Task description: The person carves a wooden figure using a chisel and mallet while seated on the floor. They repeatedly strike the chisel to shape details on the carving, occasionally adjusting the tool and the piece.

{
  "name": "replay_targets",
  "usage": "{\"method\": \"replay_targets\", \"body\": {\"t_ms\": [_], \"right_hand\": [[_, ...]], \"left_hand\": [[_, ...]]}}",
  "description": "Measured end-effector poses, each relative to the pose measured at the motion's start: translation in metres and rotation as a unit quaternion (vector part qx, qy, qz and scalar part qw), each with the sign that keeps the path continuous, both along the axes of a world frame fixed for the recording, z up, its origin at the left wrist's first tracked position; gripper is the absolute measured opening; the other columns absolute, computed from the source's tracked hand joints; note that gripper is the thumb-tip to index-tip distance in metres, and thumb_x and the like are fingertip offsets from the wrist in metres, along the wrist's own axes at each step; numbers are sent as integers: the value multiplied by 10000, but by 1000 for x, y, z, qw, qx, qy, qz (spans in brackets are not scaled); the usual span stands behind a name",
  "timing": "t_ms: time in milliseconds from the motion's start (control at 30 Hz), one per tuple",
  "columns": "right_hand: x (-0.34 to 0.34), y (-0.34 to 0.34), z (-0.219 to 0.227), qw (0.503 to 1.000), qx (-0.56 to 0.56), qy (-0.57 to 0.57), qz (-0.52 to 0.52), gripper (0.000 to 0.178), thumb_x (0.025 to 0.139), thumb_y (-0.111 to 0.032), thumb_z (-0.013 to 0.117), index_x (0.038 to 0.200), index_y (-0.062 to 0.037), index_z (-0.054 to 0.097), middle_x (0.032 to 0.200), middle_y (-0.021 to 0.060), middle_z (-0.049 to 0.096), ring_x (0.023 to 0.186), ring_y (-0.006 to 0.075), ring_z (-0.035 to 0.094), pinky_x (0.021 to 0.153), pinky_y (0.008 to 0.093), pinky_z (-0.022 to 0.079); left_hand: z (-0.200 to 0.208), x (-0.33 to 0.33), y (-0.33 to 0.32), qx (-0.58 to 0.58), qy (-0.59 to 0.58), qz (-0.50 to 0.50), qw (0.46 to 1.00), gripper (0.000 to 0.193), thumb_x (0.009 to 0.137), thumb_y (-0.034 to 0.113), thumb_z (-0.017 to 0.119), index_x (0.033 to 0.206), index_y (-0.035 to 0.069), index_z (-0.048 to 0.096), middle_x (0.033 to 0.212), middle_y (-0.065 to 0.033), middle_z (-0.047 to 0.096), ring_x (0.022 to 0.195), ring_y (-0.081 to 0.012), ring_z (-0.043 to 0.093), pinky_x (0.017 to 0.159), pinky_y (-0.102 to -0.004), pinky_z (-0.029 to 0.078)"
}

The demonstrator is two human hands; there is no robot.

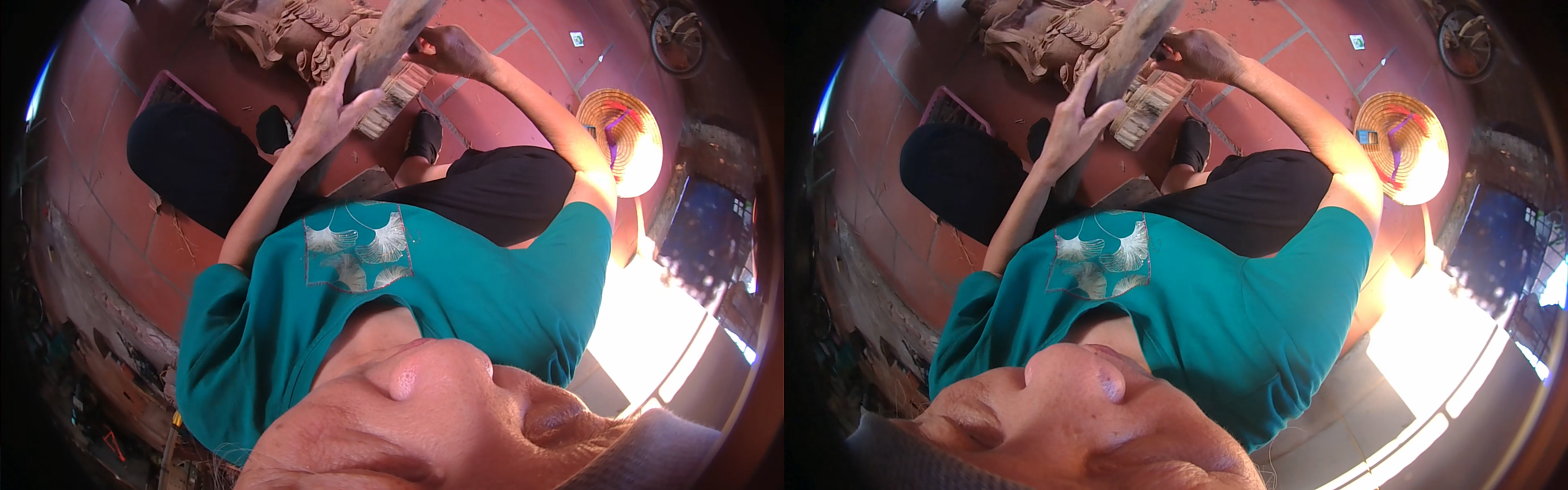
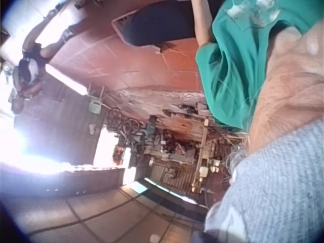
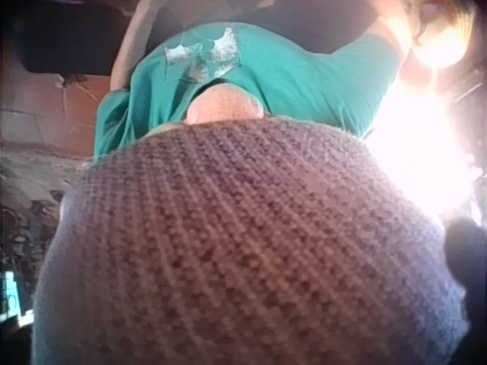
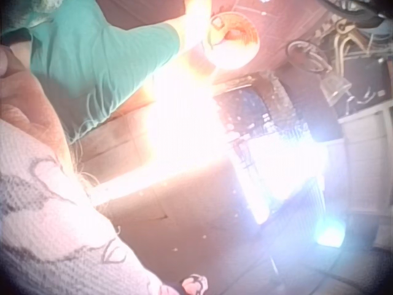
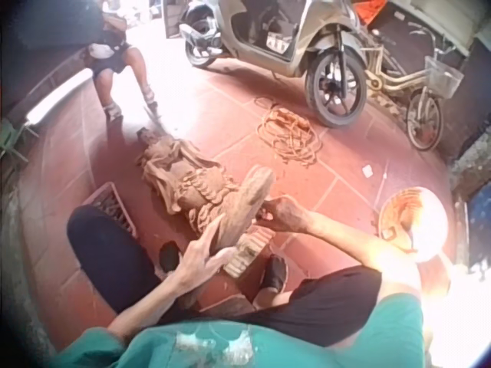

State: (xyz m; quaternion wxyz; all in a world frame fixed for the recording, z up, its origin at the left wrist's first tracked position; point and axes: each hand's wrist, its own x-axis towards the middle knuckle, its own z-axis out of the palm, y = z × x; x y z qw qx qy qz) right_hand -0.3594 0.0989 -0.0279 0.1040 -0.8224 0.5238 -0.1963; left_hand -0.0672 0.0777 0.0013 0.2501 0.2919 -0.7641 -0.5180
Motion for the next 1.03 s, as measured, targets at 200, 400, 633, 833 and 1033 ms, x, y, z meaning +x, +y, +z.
{"method": "replay_targets", "body": {"t_ms": [200,400,633,833,1033], "right_hand": [[-1,-5,-4,999,17,-24,15,275,863,-191,760,1047,-90,583,753,177,622,689,403,647,602,449,518],[5,-3,-1,999,-26,-19,9,345,848,-271,785,1045,-43,617,750,167,665,675,377,678,582,434,544],[10,-4,2,1000,3,-27,-4,199,809,-148,772,914,-26,655,762,163,675,684,368,684,596,436,549],[16,3,4,998,13,15,53,174,815,-137,755,923,-34,665,782,155,683,721,351,686,614,436,543],[41,9,16,987,58,110,97,185,839,-181,744,964,-54,697,880,156,715,839,323,702,715,389,564]], "left_hand": [[12,7,2,-17,113,29,993,657,924,110,694,1495,6,385,1252,-146,625,1104,-161,604,951,-304,502],[-8,2,8,-88,68,50,993,736,874,247,709,1476,29,346,973,-317,644,868,-462,685,791,-488,541],[-17,9,4,-4,35,-14,999,747,907,328,701,1480,-5,354,1139,-294,628,1049,-398,645,922,-456,495],[-20,9,4,4,60,-24,998,744,922,322,714,1478,-28,366,1248,-281,609,1157,-349,623,1001,-425,470],[-12,12,5,57,39,-13,998,789,930,345,707,1517,-20,325,1321,-272,586,1215,-338,607,1045,-421,449]]}}
